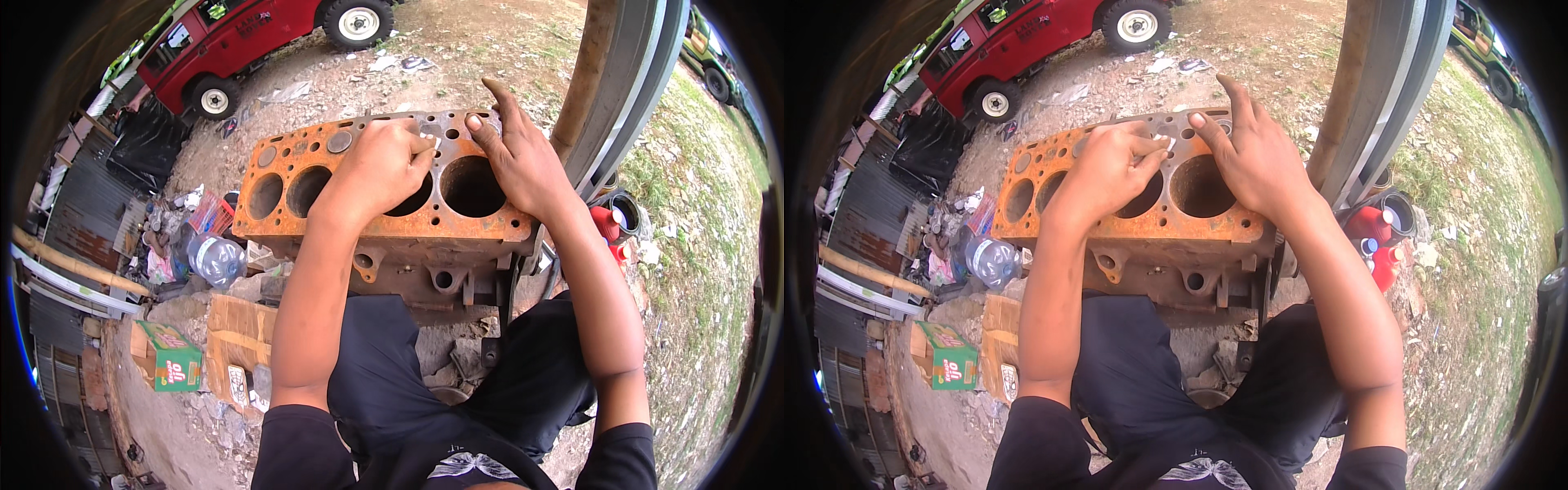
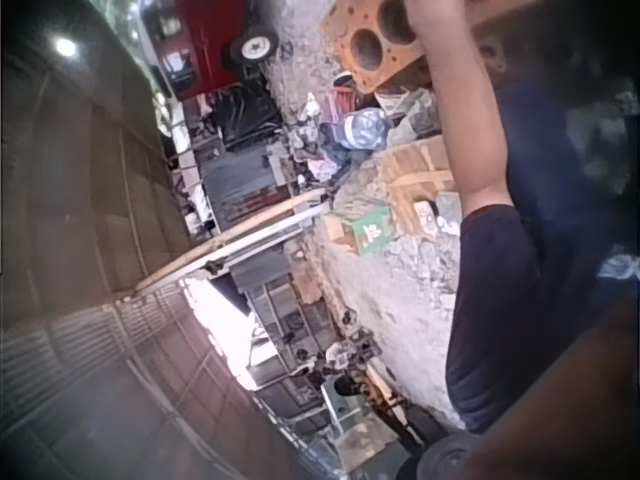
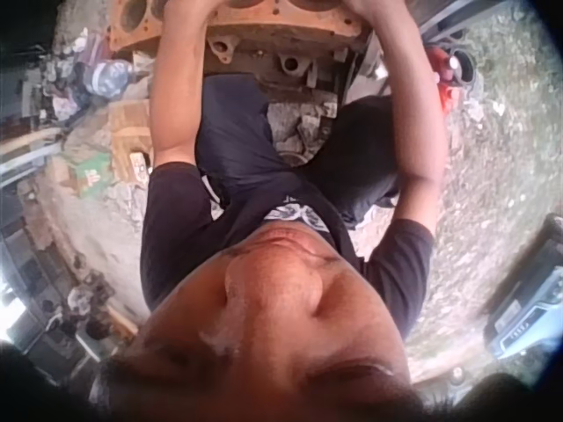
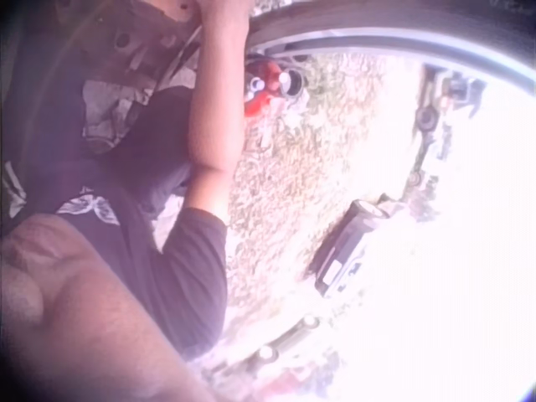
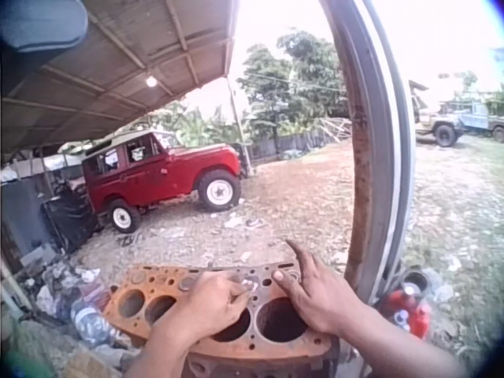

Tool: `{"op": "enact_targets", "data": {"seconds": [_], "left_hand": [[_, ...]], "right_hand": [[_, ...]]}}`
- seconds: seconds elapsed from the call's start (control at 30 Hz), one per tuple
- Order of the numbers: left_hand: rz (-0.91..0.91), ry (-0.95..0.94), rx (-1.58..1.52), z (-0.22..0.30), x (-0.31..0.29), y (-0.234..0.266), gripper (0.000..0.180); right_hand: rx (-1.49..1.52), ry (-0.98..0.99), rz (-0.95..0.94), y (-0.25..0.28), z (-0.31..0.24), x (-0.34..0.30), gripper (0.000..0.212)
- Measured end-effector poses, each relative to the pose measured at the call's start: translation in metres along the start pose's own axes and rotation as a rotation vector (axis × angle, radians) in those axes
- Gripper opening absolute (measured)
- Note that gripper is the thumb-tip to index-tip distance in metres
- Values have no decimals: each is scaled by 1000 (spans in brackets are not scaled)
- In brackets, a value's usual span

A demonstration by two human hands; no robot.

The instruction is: The person cleans and inspects the top surface of a rusty engine block, using fingers to wipe away debris from the cylinder openings and bolt holes. The person repeatedly rubs the surface and checks the fit of small metal components.

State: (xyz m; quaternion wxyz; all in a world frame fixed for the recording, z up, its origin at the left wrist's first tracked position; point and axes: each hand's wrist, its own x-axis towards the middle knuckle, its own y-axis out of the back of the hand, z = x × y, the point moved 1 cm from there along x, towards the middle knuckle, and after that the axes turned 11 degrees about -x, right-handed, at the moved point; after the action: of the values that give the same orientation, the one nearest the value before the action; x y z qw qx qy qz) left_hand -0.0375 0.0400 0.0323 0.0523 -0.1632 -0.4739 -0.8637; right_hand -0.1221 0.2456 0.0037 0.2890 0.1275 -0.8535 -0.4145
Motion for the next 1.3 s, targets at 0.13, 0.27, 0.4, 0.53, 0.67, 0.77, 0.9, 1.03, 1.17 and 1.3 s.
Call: {"op": "enact_targets", "data": {"seconds": [0.13,0.27,0.4,0.53,0.67,0.77,0.9,1.03,1.17,1.3], "left_hand": [[31,11,22,-6,0,-6,23],[25,-35,-37,1,-13,1,23],[47,-12,-7,-6,5,-2,23],[56,-61,-62,9,-17,-5,24],[-20,18,-11,-3,4,3,25],[-21,-40,-5,1,-11,-4,24],[61,86,-26,-8,0,-5,22],[73,-65,-117,2,-18,-8,22],[57,68,5,-5,-1,-6,22],[144,-81,-258,-4,-27,5,19]], "right_hand": [[22,11,-3,-1,1,-1,80],[25,17,-4,0,4,-2,80],[7,25,-8,0,-2,3,80],[3,5,-16,3,6,2,80],[-3,2,-30,1,-2,1,80],[-12,-11,-25,1,3,1,80],[-19,-27,-37,0,-1,1,78],[-51,-66,-59,7,-2,5,76],[-51,-46,-58,3,-6,1,75],[-30,-51,-76,7,-2,1,74]]}}
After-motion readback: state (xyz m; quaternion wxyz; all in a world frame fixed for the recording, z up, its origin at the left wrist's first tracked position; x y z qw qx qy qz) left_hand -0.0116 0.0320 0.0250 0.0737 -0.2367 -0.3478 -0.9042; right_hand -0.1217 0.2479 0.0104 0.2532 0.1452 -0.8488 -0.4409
